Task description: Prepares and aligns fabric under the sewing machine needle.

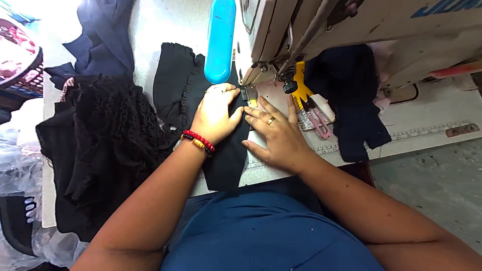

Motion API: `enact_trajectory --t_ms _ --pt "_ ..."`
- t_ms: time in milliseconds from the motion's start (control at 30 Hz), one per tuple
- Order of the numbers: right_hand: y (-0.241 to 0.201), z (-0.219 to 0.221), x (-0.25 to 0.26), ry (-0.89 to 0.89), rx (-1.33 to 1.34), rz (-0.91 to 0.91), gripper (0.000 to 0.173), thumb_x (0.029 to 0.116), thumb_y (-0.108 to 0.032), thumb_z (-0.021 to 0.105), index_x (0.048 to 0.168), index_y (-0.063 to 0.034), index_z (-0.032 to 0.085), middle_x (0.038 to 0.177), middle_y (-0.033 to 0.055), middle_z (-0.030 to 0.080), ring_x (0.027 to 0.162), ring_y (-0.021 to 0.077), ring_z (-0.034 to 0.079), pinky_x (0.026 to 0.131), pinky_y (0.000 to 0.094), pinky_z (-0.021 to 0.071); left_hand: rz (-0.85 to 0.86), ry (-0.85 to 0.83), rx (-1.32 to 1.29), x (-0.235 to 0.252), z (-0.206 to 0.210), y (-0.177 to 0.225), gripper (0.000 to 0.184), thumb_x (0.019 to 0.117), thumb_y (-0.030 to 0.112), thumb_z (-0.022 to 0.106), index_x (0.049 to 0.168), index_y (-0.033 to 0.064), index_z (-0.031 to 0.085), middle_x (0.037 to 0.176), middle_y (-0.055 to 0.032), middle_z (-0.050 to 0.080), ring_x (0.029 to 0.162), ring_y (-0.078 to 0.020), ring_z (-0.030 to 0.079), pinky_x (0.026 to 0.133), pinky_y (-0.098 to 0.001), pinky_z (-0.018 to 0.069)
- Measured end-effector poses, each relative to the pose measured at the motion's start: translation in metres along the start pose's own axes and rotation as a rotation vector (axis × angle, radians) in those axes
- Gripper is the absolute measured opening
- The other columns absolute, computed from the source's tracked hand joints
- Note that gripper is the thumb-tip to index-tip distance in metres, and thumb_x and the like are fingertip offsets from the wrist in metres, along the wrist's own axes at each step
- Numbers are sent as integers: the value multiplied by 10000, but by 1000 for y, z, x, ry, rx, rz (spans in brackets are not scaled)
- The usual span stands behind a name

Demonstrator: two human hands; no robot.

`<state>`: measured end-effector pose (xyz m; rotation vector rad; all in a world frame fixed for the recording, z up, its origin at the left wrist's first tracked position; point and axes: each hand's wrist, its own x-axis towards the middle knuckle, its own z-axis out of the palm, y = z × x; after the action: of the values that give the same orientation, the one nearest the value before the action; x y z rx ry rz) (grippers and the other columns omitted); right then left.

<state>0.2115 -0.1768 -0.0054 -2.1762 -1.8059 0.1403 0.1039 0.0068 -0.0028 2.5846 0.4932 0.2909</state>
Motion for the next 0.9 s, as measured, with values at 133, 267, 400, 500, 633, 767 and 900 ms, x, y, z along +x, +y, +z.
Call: enact_trajectory --t_ms 133,267,400,500,633,767,900 --pt "-2 -1 2 -20 3 39 646 1008 -597 394 1439 -165 608 1607 -6 459 1581 262 215 1179 768 -26 -24 -5 4 3 0 2 450 988 329 572 1346 72 667 1419 -134 605 1386 -300 500 1175 -435 349" --pt "-1 -2 2 -21 -2 47 651 1010 -601 384 1449 -170 599 1611 -19 452 1580 254 217 1179 768 -25 -19 1 4 5 1 2 454 985 333 571 1341 69 673 1409 -143 604 1374 -305 506 1173 -440 347" --pt "-2 -1 3 -22 9 45 645 1008 -594 397 1453 -170 594 1619 -22 440 1586 245 199 1185 757 -38 -19 11 17 4 1 2 456 984 333 566 1341 71 674 1412 -139 605 1382 -303 500 1173 -439 349" --pt "3 -3 -3 76 95 28 556 1015 -524 458 1360 -137 658 1590 26 477 1565 274 258 1220 718 36 -19 0 27 4 1 2 455 985 331 556 1341 69 664 1417 -135 602 1388 -305 496 1176 -448 347" --pt "40 -34 -36 436 43 196 402 1021 -308 568 1296 -26 647 1419 196 578 1370 342 503 1139 510 403 -25 1 20 4 2 2 448 989 324 566 1337 60 663 1437 -147 592 1405 -307 488 1190 -454 339" --pt "109 -68 -67 637 -245 480 525 1027 -349 556 1362 56 546 1389 365 508 1327 509 473 1121 573 381 -19 -4 38 4 2 3 438 1005 321 549 1330 53 667 1439 -146 594 1403 -307 494 1194 -451 336" --pt "151 -72 -76 561 -332 673 631 1017 -441 520 1474 -7 473 1570 293 401 1482 467 348 1229 542 253 -21 -8 41 4 1 4 428 1008 318 551 1318 52 678 1439 -145 592 1405 -306 489 1190 -448 338"
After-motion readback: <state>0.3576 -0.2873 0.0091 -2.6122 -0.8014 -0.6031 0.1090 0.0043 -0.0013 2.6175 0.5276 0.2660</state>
